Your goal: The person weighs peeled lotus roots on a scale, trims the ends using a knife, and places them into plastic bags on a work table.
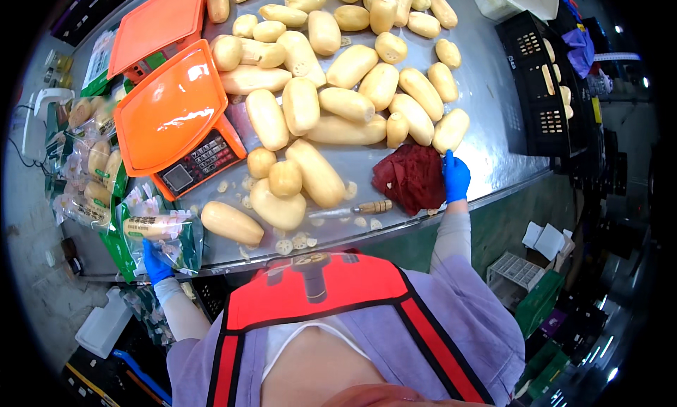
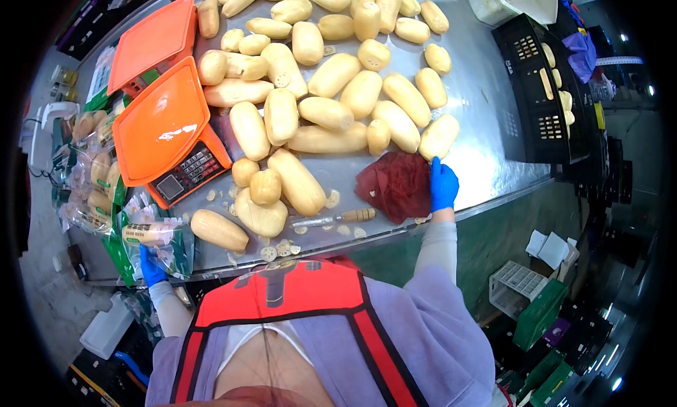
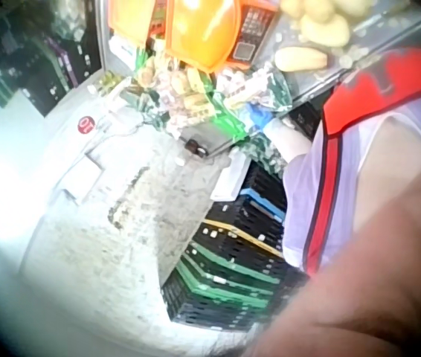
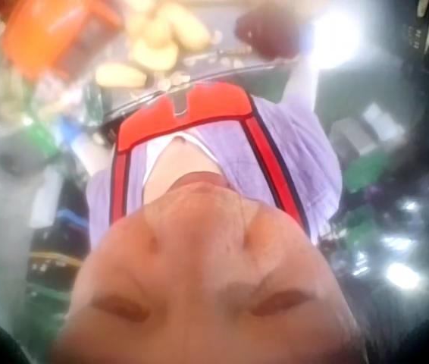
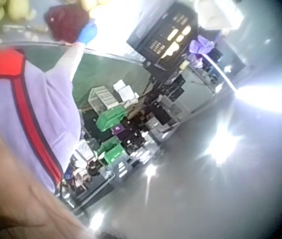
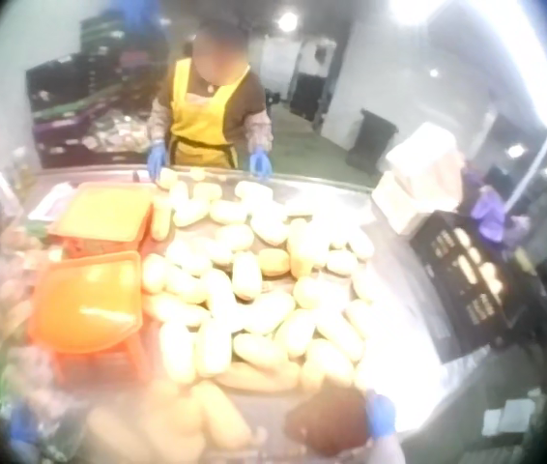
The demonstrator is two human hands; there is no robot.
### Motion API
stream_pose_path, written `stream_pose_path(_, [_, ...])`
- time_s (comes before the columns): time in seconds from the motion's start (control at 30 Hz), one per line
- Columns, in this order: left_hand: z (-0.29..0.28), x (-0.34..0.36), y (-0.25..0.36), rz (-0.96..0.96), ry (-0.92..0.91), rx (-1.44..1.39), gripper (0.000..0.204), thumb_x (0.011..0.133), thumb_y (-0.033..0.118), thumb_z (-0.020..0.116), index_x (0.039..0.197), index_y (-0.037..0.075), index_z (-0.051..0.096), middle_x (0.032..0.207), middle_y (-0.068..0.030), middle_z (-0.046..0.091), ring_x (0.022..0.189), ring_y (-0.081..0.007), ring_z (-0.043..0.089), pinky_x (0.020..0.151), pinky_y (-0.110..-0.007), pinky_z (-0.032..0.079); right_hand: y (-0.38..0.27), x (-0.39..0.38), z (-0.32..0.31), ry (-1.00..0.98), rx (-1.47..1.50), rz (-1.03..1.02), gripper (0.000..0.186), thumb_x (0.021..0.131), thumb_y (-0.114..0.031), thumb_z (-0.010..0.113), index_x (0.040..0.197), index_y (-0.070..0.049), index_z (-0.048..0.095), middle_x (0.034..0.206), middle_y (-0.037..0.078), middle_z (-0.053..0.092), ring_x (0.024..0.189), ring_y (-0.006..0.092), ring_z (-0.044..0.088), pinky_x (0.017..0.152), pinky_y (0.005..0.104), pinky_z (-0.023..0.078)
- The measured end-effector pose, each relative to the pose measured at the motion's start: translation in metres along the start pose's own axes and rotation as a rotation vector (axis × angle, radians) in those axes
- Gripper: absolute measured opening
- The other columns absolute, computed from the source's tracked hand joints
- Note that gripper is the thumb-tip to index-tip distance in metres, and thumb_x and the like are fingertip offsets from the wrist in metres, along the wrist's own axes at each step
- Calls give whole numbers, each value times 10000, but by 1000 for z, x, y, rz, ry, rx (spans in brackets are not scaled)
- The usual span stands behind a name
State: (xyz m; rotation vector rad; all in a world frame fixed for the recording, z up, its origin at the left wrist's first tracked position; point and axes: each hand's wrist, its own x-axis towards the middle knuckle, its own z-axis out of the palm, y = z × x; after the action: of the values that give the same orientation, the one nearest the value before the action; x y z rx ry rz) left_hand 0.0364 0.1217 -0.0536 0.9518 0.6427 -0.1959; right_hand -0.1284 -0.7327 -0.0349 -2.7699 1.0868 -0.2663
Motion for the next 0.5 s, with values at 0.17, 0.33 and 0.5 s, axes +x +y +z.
stream_pose_path(0.17, [53,-22,-4,-20,-7,-53,363,927,358,527,1151,73,553,835,-101,625,574,-160,512,536,-294,423,-139,-24,-35,-129,701,-60,478,847,-195,645,1274,-41,496,1061,157,630,923,256,617,798,359,483])
stream_pose_path(0.33, [52,-22,-1,-11,3,-89,384,932,369,490,1107,33,557,819,-158,611,558,-207,479,596,-359,414,-188,-28,-11,-10,743,-74,683,823,-136,648,1403,-32,301,1238,167,527,1083,234,540,889,309,446])
stream_pose_path(0.5, [49,-17,-7,10,-53,-114,375,924,373,503,1110,53,561,856,-169,617,574,-210,493,635,-384,441,-160,-18,-5,-246,1417,218,523,905,-200,547,1342,16,359,1214,149,535,1016,239,575,869,334,485])
